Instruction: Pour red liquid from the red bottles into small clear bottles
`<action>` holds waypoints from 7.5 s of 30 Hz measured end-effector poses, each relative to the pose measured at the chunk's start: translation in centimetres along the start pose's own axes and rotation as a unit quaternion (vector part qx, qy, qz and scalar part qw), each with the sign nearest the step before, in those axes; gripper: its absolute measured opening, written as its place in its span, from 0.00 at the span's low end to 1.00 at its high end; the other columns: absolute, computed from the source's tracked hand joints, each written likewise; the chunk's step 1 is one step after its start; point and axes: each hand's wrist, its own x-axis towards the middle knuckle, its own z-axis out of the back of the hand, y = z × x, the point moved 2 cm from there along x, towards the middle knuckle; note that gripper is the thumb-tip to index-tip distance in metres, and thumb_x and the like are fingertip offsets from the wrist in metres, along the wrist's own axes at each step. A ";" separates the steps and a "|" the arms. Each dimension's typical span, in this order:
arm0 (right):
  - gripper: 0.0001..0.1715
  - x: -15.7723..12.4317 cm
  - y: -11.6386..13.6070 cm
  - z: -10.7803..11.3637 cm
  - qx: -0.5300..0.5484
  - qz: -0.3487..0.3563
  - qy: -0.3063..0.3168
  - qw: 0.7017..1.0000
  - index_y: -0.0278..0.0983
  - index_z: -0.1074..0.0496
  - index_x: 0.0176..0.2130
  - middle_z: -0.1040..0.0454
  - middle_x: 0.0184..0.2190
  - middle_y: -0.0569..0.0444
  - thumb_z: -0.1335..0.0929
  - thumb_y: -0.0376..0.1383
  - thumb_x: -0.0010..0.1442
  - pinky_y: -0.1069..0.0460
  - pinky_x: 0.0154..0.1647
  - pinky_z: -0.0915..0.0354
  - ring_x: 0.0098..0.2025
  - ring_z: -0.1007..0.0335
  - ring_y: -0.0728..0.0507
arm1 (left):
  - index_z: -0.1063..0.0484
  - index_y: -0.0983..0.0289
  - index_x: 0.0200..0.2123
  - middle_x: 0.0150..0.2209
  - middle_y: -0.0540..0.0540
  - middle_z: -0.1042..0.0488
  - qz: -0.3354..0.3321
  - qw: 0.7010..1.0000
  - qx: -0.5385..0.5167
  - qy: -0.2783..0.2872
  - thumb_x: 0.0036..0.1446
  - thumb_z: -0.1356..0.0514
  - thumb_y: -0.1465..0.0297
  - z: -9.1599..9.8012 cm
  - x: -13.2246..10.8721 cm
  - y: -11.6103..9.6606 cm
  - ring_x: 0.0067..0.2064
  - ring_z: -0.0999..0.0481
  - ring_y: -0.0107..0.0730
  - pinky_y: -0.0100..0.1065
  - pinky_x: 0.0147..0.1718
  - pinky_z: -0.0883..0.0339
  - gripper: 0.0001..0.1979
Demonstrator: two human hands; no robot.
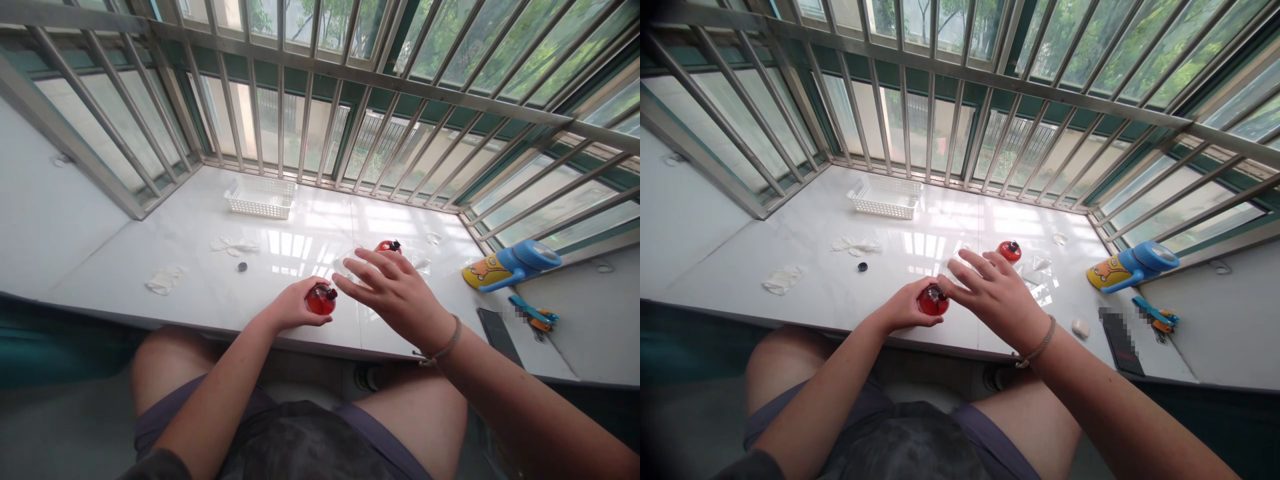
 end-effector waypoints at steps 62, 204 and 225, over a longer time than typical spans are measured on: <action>0.33 -0.3 0.9 -1.5 0.075 -0.054 0.009 0.996 0.45 0.31 0.67 0.26 0.64 0.48 0.32 0.23 0.69 0.36 0.64 0.36 0.69 0.35 0.32 | 0.26 0.58 0.57 0.52 0.56 0.20 -0.005 1.000 -0.002 -0.012 0.45 0.22 0.61 0.0 -0.1 0.4 0.52 0.21 0.47 0.44 0.54 0.27 0.36; 0.39 -12.5 9.4 -17.0 0.300 -0.476 -0.148 0.813 0.39 0.36 0.67 0.25 0.57 0.39 0.26 0.53 0.67 0.32 0.60 0.26 0.58 0.26 0.30 | 0.21 0.57 0.55 0.55 0.59 0.18 -0.110 0.934 0.177 -0.290 0.71 0.38 0.60 -1.4 0.6 -0.7 0.59 0.19 0.46 0.50 0.61 0.24 0.14; 0.38 -12.2 9.4 -16.8 0.291 -0.477 -0.142 0.817 0.38 0.36 0.66 0.25 0.55 0.39 0.27 0.54 0.67 0.33 0.59 0.25 0.57 0.25 0.30 | 0.36 0.58 0.40 0.46 0.57 0.16 0.032 0.923 0.014 -0.383 0.54 0.24 0.62 -3.8 3.3 -1.8 0.43 0.15 0.38 0.39 0.44 0.20 0.23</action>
